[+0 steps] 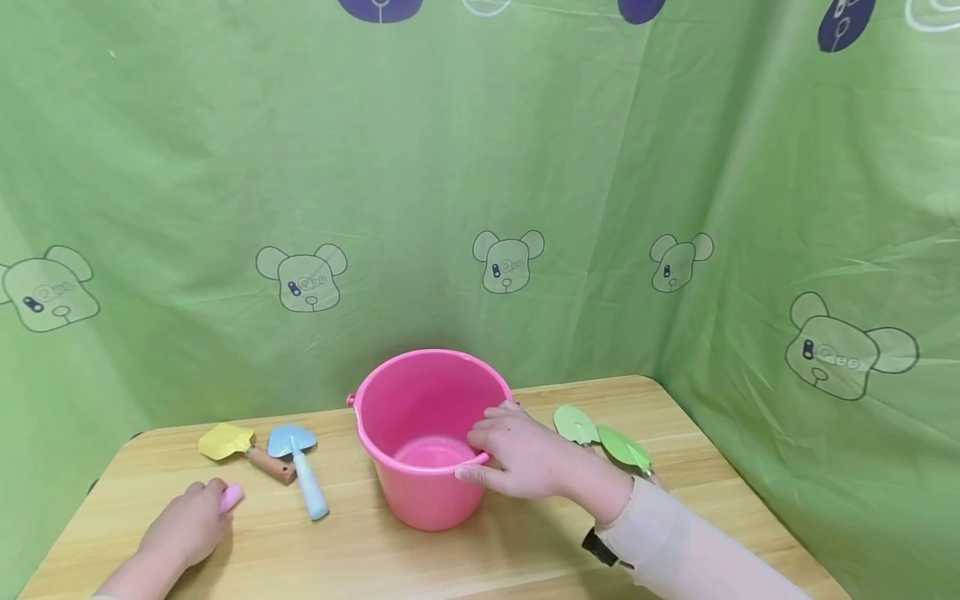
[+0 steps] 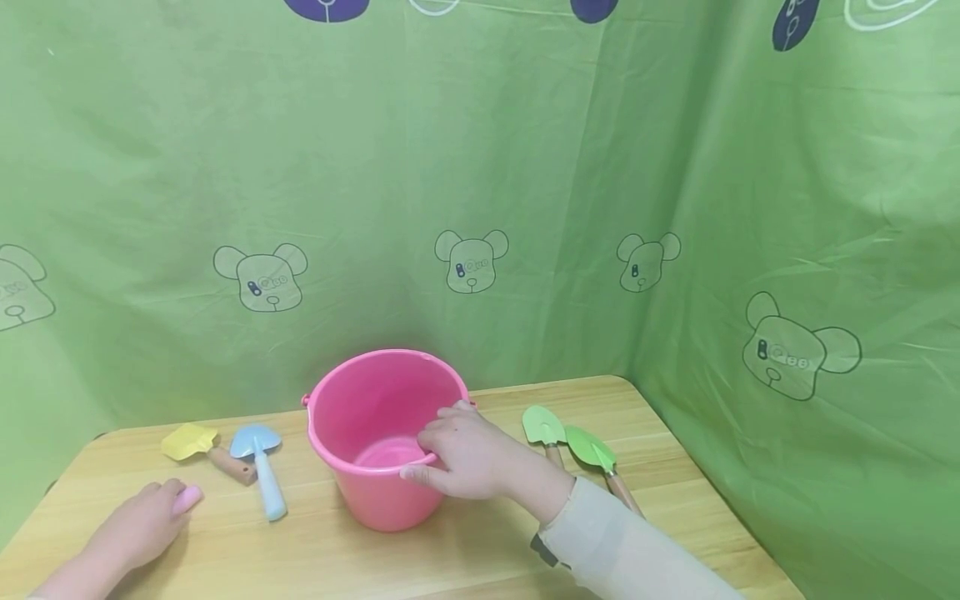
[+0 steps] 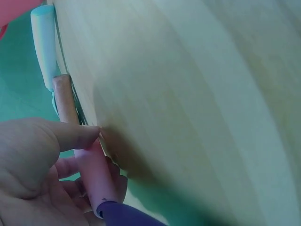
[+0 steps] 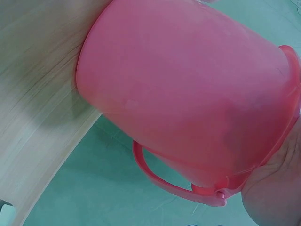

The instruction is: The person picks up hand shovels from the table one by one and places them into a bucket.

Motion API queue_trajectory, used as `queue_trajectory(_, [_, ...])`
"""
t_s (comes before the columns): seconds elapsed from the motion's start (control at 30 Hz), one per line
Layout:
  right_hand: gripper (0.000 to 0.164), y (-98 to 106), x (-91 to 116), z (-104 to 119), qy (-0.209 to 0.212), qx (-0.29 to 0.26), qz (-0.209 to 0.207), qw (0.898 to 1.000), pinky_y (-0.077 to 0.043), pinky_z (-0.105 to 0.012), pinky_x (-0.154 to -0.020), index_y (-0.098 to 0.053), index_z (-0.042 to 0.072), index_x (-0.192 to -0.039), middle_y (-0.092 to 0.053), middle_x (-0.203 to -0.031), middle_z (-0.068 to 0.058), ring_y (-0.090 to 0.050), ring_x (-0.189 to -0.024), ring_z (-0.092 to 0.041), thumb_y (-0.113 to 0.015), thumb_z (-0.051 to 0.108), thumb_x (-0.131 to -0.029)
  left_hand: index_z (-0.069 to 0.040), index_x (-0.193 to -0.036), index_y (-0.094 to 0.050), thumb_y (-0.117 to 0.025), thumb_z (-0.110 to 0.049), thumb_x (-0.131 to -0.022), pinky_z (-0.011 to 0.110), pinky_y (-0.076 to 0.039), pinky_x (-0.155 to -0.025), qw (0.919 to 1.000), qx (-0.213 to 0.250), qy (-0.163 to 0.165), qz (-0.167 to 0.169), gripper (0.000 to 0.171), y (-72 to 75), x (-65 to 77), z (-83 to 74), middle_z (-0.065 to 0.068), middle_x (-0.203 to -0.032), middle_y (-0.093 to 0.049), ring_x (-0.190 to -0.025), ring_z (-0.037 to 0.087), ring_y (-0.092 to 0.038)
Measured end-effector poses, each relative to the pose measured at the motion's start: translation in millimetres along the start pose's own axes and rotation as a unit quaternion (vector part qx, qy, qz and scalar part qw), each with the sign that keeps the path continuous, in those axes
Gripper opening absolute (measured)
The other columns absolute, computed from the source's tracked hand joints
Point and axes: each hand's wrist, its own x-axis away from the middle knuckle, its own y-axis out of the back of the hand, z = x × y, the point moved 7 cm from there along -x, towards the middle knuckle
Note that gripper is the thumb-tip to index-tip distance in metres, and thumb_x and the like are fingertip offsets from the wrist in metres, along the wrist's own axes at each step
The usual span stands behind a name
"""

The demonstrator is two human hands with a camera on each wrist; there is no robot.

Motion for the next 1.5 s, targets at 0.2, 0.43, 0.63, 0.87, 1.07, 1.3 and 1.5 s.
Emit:
queue_trajectory(0.2, [0.045, 0.2, -0.6, 0.0, 0.002, 0.001, -0.002, 1.0, -0.028, -0.029, -0.076, -0.04, 0.027, -0.068, -0.037, -0.062, 0.012, -0.034, -0.07, -0.009, -0.031, 0.065, -0.09, 0.018, -0.111, -0.043, -0.055, -0.012, -0.083, 0.057, -0.045, -0.073, 1.0, -0.005, -0.004, 0.005, 0.043, -2.2, -1.7, 0.5, 0.029, -0.088, -0.052, -0.081, 0.048, -0.054])
queue_trajectory(0.43, [0.048, 0.6, -0.6, 0.2, -0.001, 0.001, 0.001, 1.0, -0.029, -0.03, -0.077, -0.043, 0.024, -0.068, -0.037, -0.062, 0.012, -0.034, -0.07, -0.009, -0.031, 0.065, -0.09, 0.021, -0.107, -0.043, -0.052, -0.012, -0.084, 0.058, -0.044, -0.075, 1.0, -0.001, -0.001, 0.005, 0.041, -3.1, -2.9, 0.2, 0.03, -0.086, -0.052, -0.083, 0.05, -0.053])
queue_trajectory(0.63, [0.049, 0.0, 0.9, 0.3, -0.009, -0.003, 0.007, 1.0, -0.029, -0.03, -0.077, -0.045, 0.023, -0.069, -0.038, -0.062, 0.012, -0.035, -0.071, -0.01, -0.031, 0.065, -0.09, 0.021, -0.104, -0.044, -0.052, -0.011, -0.083, 0.057, -0.045, -0.075, 1.0, 0.003, -0.003, 0.009, 0.039, -1.7, -4.6, -3.8, 0.028, -0.084, -0.053, -0.082, 0.049, -0.053])
queue_trajectory(0.87, [0.05, 0.3, 1.0, 0.2, -0.009, -0.003, 0.005, 1.0, -0.029, -0.03, -0.078, -0.045, 0.023, -0.069, -0.038, -0.062, 0.012, -0.035, -0.072, -0.01, -0.031, 0.066, -0.09, 0.019, -0.098, -0.045, -0.053, -0.012, -0.082, 0.056, -0.045, -0.074, 0.9998, 0.013, -0.007, 0.014, 0.035, -0.3, -4.5, -4.6, 0.023, -0.08, -0.053, -0.081, 0.045, -0.055])
queue_trajectory(1.07, [0.05, -0.1, 0.6, -0.3, -0.003, -0.003, 0.001, 1.0, -0.029, -0.03, -0.077, -0.045, 0.022, -0.069, -0.037, -0.062, 0.012, -0.035, -0.071, -0.01, -0.031, 0.065, -0.09, 0.017, -0.095, -0.046, -0.056, -0.013, -0.081, 0.054, -0.047, -0.073, 0.9996, 0.017, -0.018, 0.013, 0.035, 2.2, -4.6, -6.5, 0.019, -0.078, -0.054, -0.077, 0.041, -0.056])
queue_trajectory(1.3, [0.051, -1.2, 0.5, -1.1, 0.001, 0.001, -0.003, 1.0, -0.029, -0.029, -0.076, -0.046, 0.022, -0.069, -0.037, -0.062, 0.012, -0.034, -0.07, -0.009, -0.031, 0.065, -0.09, 0.018, -0.097, -0.046, -0.058, -0.013, -0.08, 0.053, -0.047, -0.072, 0.9996, 0.02, -0.021, 0.007, 0.037, 8.8, -3.3, -10.8, 0.019, -0.079, -0.054, -0.075, 0.037, -0.056])
queue_trajectory(1.5, [0.047, -1.3, 0.1, -1.3, 0.0, 0.002, -0.002, 1.0, -0.029, -0.029, -0.076, -0.043, 0.025, -0.068, -0.037, -0.062, 0.013, -0.034, -0.07, -0.009, -0.031, 0.065, -0.09, 0.017, -0.101, -0.047, -0.058, -0.014, -0.082, 0.054, -0.047, -0.073, 0.9992, 0.033, -0.02, 0.004, 0.038, 13.6, -3.2, -14.0, 0.021, -0.083, -0.057, -0.078, 0.037, -0.057])
